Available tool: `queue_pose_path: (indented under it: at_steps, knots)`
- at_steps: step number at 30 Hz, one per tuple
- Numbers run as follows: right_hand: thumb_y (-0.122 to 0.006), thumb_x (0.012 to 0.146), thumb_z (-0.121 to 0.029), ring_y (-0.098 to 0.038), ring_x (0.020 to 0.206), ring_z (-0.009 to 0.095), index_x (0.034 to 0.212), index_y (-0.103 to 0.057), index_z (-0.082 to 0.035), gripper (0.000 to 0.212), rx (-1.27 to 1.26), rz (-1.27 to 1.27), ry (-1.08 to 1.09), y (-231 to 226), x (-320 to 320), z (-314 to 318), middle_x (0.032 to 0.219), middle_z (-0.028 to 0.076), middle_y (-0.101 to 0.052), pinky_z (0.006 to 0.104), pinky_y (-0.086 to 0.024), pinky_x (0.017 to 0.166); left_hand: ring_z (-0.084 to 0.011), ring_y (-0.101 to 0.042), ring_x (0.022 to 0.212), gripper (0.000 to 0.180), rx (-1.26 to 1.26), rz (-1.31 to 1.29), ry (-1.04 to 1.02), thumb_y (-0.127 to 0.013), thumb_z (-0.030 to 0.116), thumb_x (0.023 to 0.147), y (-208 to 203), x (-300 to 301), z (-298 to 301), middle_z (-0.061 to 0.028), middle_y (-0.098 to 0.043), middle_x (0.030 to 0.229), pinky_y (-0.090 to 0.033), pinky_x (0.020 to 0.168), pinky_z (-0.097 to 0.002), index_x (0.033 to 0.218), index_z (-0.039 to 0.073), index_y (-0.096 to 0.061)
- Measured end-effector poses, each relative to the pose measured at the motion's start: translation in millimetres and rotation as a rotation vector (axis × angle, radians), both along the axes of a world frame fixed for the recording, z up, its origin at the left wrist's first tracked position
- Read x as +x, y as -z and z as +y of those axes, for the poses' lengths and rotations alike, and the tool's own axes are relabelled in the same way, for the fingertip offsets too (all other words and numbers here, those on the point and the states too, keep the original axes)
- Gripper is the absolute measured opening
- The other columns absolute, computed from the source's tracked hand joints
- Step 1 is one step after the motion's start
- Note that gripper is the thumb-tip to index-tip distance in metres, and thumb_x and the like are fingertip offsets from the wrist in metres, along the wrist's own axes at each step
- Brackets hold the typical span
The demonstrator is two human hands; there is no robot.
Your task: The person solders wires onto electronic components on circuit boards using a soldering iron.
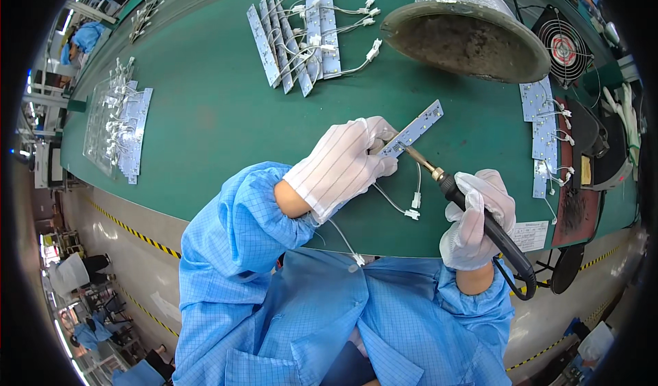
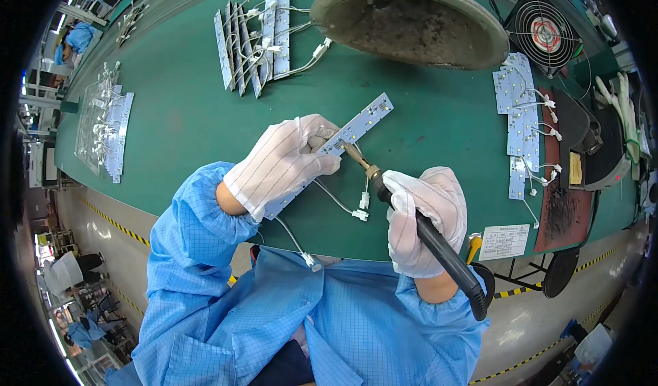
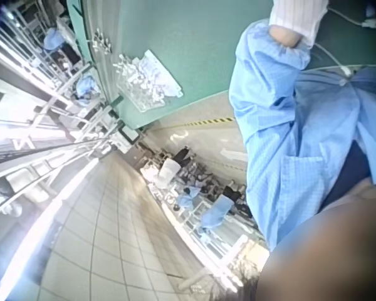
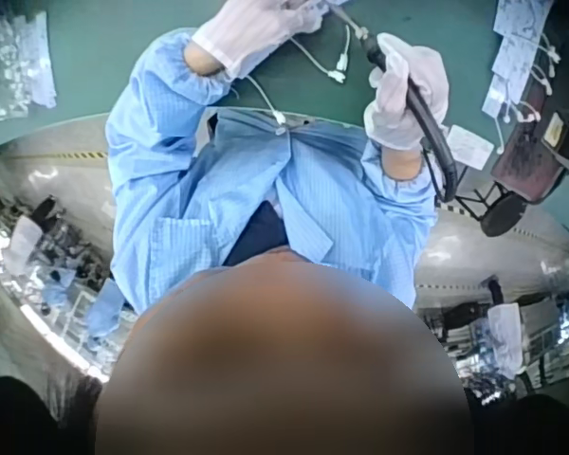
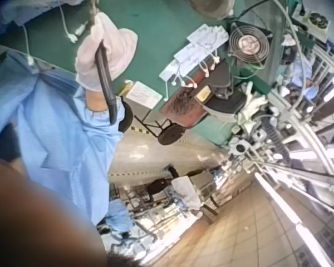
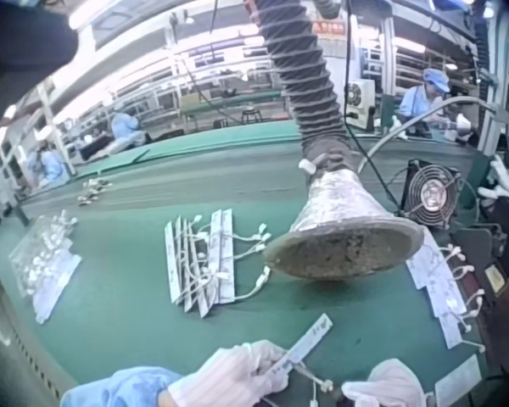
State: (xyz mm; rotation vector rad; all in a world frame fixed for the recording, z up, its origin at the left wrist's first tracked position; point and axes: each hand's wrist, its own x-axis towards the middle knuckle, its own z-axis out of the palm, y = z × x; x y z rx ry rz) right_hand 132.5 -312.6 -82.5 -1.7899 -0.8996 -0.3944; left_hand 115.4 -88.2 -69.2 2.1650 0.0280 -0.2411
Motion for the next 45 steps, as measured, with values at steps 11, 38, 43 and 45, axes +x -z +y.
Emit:
queue_pose_path:
  at_steps: [11, 38, 43, 45]
  knots:
    - [-0.045, 0.083, -0.007, -0.053, 0.071, 0.025, 0.103, -0.052, 0.005, 0.025, 0.014, -0.006, 0.008, -0.6, -0.9, 0.5, 0.085, 0.017, -0.062, 0.0365, -0.045, 0.066, -0.036, -0.053, 0.06, 0.028, -0.001, -0.01, -0.013, -0.071, 0.018, 0.076, 0.3, -0.4, 0.3, -0.0157, -0.052, 0.065, -0.042, 0.057, -0.0431, 0.093, -0.001, -0.06]
    - [-0.044, 0.086, -0.01, -0.05, 0.062, 0.022, 0.098, -0.051, 0.006, 0.021, 0.02, -0.02, 0.051, 2.9, 1.1, -1.2, 0.083, 0.018, -0.062, 0.0344, -0.042, 0.059, -0.0287, -0.051, 0.059, 0.036, -0.074, 0.063, -0.041, -0.071, 0.021, 0.074, -0.9, 0.3, 5.9, -0.0131, -0.053, 0.065, -0.043, 0.057, -0.0391, 0.103, 0.001, -0.064]
    - [-0.044, 0.085, -0.009, -0.05, 0.065, 0.022, 0.099, -0.052, 0.006, 0.021, -0.015, -0.046, 0.06, 0.8, -0.4, -0.1, 0.082, 0.017, -0.061, 0.0351, -0.042, 0.061, -0.0238, -0.055, 0.063, 0.035, -0.05, 0.075, -0.008, -0.07, 0.02, 0.076, -4.6, 1.1, 7.5, -0.0125, -0.059, 0.072, -0.045, 0.06, -0.0351, 0.104, 0.001, -0.064]
    - [-0.044, 0.085, -0.009, -0.05, 0.066, 0.023, 0.099, -0.052, 0.005, 0.021, -0.024, -0.048, 0.069, 3.1, 0.4, -0.5, 0.082, 0.017, -0.061, 0.0353, -0.042, 0.061, -0.0195, -0.059, 0.068, 0.033, -0.018, 0.102, 0.014, -0.068, 0.018, 0.078, -7.7, 2.9, 7.1, -0.0118, -0.065, 0.079, -0.047, 0.064, -0.0318, 0.105, 0.001, -0.064]
